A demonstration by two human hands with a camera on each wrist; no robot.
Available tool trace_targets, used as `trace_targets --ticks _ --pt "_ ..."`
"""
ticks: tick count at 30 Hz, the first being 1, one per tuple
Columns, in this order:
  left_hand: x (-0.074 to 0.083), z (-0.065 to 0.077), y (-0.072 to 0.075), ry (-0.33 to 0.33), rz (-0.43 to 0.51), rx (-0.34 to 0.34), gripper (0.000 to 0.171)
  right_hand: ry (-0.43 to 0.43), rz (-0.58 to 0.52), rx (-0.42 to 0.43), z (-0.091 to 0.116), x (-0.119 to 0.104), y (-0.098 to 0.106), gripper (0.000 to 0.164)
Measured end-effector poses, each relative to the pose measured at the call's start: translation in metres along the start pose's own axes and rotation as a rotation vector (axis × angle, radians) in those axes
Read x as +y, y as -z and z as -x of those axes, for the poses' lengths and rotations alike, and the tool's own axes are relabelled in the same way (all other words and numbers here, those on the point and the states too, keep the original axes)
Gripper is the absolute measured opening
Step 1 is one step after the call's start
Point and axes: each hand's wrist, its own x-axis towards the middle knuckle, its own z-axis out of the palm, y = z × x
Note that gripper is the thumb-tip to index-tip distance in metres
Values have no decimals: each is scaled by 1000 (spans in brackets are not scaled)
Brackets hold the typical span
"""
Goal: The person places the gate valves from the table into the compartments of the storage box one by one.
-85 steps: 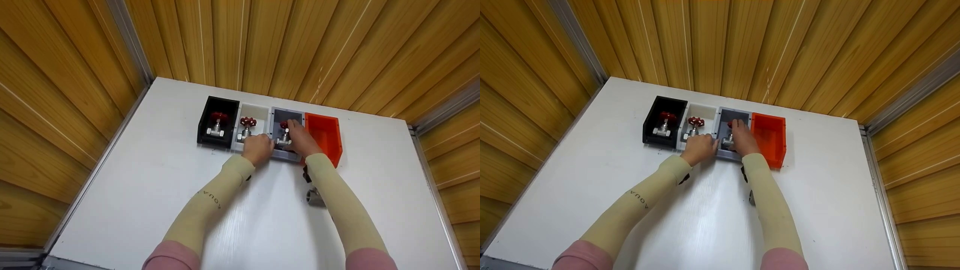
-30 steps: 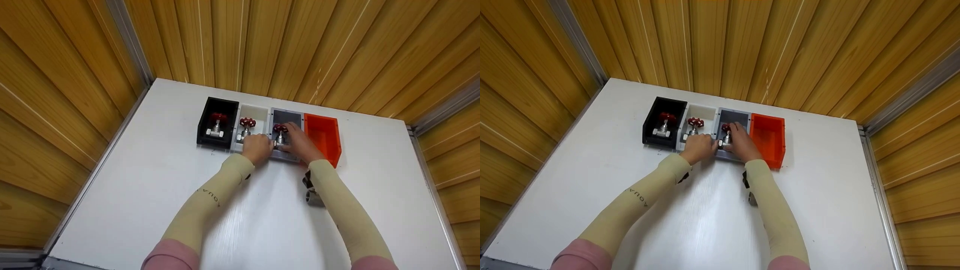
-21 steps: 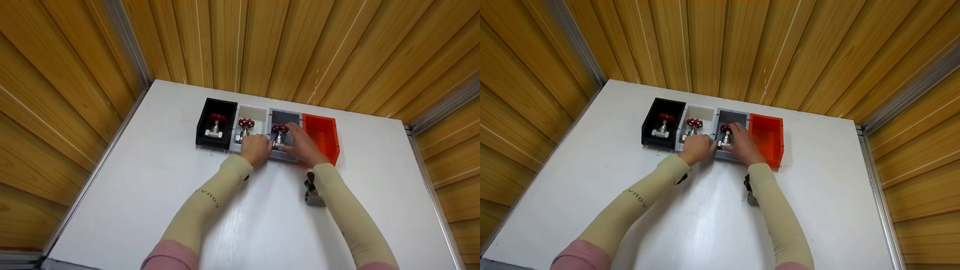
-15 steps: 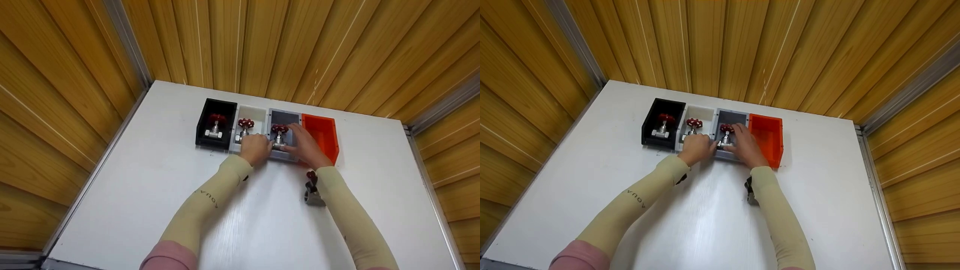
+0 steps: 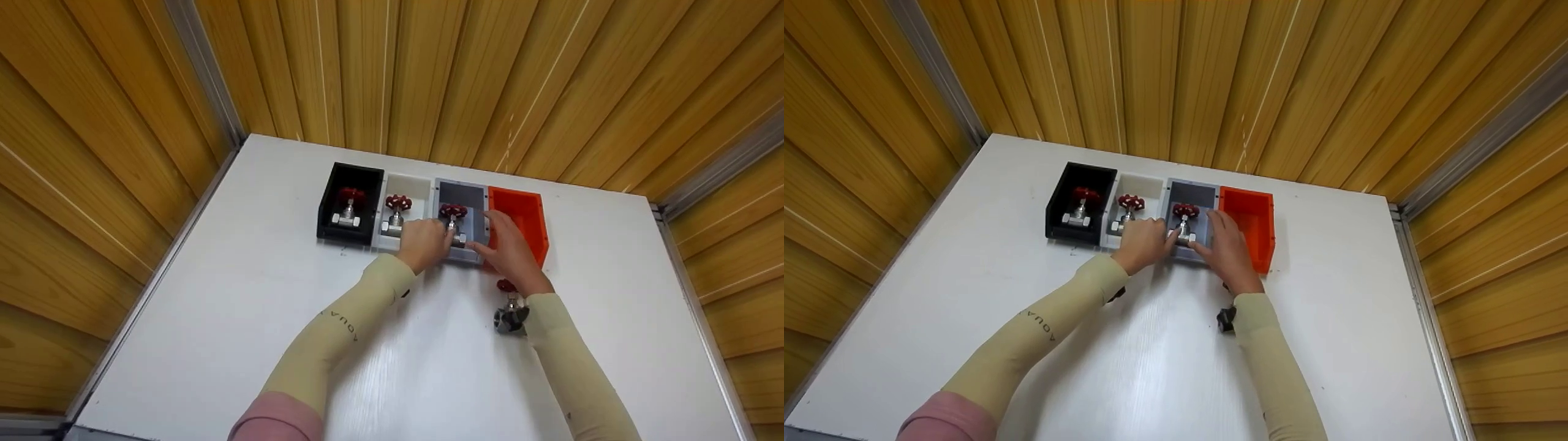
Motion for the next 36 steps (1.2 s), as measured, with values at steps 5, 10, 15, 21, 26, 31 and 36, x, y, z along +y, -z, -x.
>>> trace_targets --ticks 5,10,15,21,26,31,36 --pt "7 -1 -3 -17 2 -4 48 -12 -16 37 14 9 2 79" --pt "14 -2 -4 -33 -14 -10 47 -24 -25 67 29 19 0 74" --pt "21 -3 -7 -45 -5 -17 47 -66 -18 67 39 29 -1 78" --pt "30 -5 -10 -48 6 -54 49 -99 -22 63 49 34 -1 80" --pt "39 -7 -11 -56 4 -67 50 -151 -38 40 61 40 -3 82" --pt "46 -9 -13 -44 22 -63 50 -161 -39 39 72 46 -10 81" --pt "50 -12 -16 -44 38 -75 50 -160 -3 55 82 54 -20 78"
